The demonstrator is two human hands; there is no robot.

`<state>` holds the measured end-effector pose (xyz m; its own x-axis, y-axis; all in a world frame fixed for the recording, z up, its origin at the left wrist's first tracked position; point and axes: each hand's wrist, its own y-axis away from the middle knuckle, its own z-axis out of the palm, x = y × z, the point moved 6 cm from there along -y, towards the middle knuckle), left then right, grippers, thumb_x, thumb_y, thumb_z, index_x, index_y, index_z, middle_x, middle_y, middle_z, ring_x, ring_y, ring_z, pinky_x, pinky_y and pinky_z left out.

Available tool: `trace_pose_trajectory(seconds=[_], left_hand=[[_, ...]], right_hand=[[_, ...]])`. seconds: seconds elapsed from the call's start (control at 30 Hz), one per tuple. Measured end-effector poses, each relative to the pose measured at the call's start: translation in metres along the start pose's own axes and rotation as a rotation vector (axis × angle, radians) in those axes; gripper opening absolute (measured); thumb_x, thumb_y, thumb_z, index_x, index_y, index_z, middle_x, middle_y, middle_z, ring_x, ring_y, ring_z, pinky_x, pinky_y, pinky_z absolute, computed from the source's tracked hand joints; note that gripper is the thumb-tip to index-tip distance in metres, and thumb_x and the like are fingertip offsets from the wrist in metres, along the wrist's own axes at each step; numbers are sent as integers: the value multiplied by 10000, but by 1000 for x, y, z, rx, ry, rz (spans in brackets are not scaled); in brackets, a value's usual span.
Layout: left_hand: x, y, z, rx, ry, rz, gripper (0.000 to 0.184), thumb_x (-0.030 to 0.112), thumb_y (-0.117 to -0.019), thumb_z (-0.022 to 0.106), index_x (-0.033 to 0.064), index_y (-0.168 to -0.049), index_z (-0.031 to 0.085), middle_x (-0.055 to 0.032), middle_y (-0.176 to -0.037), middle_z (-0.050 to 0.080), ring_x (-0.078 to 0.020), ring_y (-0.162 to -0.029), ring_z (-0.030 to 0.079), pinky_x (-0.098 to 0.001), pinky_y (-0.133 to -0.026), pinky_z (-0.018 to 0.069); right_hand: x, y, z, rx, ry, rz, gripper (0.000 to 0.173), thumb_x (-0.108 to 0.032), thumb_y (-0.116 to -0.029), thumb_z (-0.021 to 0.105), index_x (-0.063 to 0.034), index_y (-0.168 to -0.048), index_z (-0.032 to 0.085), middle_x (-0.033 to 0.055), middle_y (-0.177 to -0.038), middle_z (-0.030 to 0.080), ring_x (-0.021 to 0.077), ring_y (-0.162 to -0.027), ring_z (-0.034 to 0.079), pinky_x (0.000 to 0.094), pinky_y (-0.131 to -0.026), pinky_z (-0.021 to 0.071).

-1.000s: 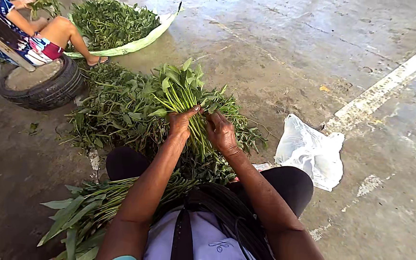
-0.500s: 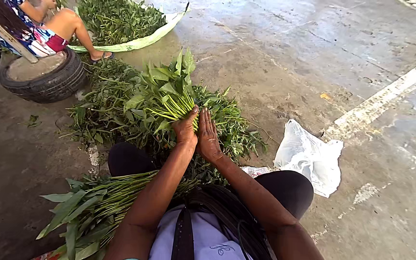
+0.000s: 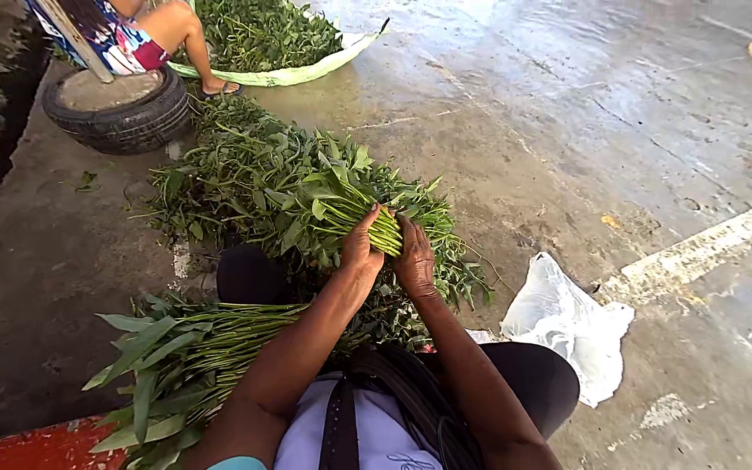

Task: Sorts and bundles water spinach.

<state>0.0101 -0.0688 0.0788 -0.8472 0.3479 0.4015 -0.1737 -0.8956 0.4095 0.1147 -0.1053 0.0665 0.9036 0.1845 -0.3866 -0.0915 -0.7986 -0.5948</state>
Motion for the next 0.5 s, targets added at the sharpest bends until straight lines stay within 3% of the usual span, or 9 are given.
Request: trace_pose_trajectory(seconds=[0.07,0.13,0.23,0.3,0.37,0.4,0.43,0.47,0.5], left_hand=[[-3,6,0,-58,-86,63,292,145,-1027,612,19,-1289,581,-132,-1136,704,-222,-1033,694,-377,-923,574],[-6,17,-1,-219,-292,230,430,188,-1029,634,64,-1416,493,-99,-1302,638,-198,-1171,633,-397,-1022,527],[-10,32,-3,-418,-547,325,418,276,-1027,641,57,-1375,562,-68,-1341,626,-167,-1255,590,-417,-1107,474],[-17,40,-8,-471,-682,244,450,304,-1034,620,37,-1393,572,-84,-1398,607,-176,-1294,568,-405,-1119,454],[-29,49,-18,-543,-780,83,690,276,-1025,624,111,-1601,282,-117,-1594,405,-225,-1364,522,-412,-1113,475],[-36,54,-22,-584,-836,-17,836,227,-1018,627,179,-1652,84,-142,-1657,282,-258,-1361,537,-415,-1074,520],[-41,61,-25,-633,-894,-129,923,175,-1010,637,247,-1659,-16,-167,-1677,225,-300,-1325,572,-437,-1020,561],[-42,72,-25,-717,-986,-228,928,139,-1005,641,245,-1663,-4,-203,-1655,266,-318,-1269,614,-442,-976,585],[-36,84,-20,-847,-1093,-283,822,124,-1006,633,158,-1657,132,-229,-1579,394,-297,-1195,655,-413,-943,592]], right_hand=[[4,-3,-6,-35,29,-7,568,102,-716,759,85,-1267,622,288,-1154,678,467,-1068,671,603,-924,526],[7,-9,-14,-83,54,-31,488,120,-734,744,101,-1210,634,298,-1120,679,482,-1029,678,614,-873,538],[17,-30,-28,-154,123,-91,389,109,-755,738,97,-1134,649,299,-1080,687,488,-1011,684,627,-850,536],[23,-50,-41,-173,203,-178,293,89,-775,715,78,-1062,660,286,-1034,697,488,-965,695,631,-780,538],[28,-73,-54,-237,312,-231,226,84,-827,661,60,-1053,662,277,-1009,691,489,-958,684,624,-752,519],[32,-85,-59,-304,378,-223,216,86,-865,625,56,-1077,655,278,-1028,683,492,-982,673,628,-771,506],[39,-95,-63,-368,444,-204,207,83,-903,584,48,-1098,645,277,-1045,674,489,-1001,661,627,-788,491],[45,-104,-67,-400,492,-199,199,84,-920,558,45,-1097,639,277,-1040,672,487,-1007,658,626,-791,482],[49,-113,-72,-411,530,-204,192,86,-926,547,43,-1090,635,275,-1028,670,485,-1005,657,626,-788,477]])
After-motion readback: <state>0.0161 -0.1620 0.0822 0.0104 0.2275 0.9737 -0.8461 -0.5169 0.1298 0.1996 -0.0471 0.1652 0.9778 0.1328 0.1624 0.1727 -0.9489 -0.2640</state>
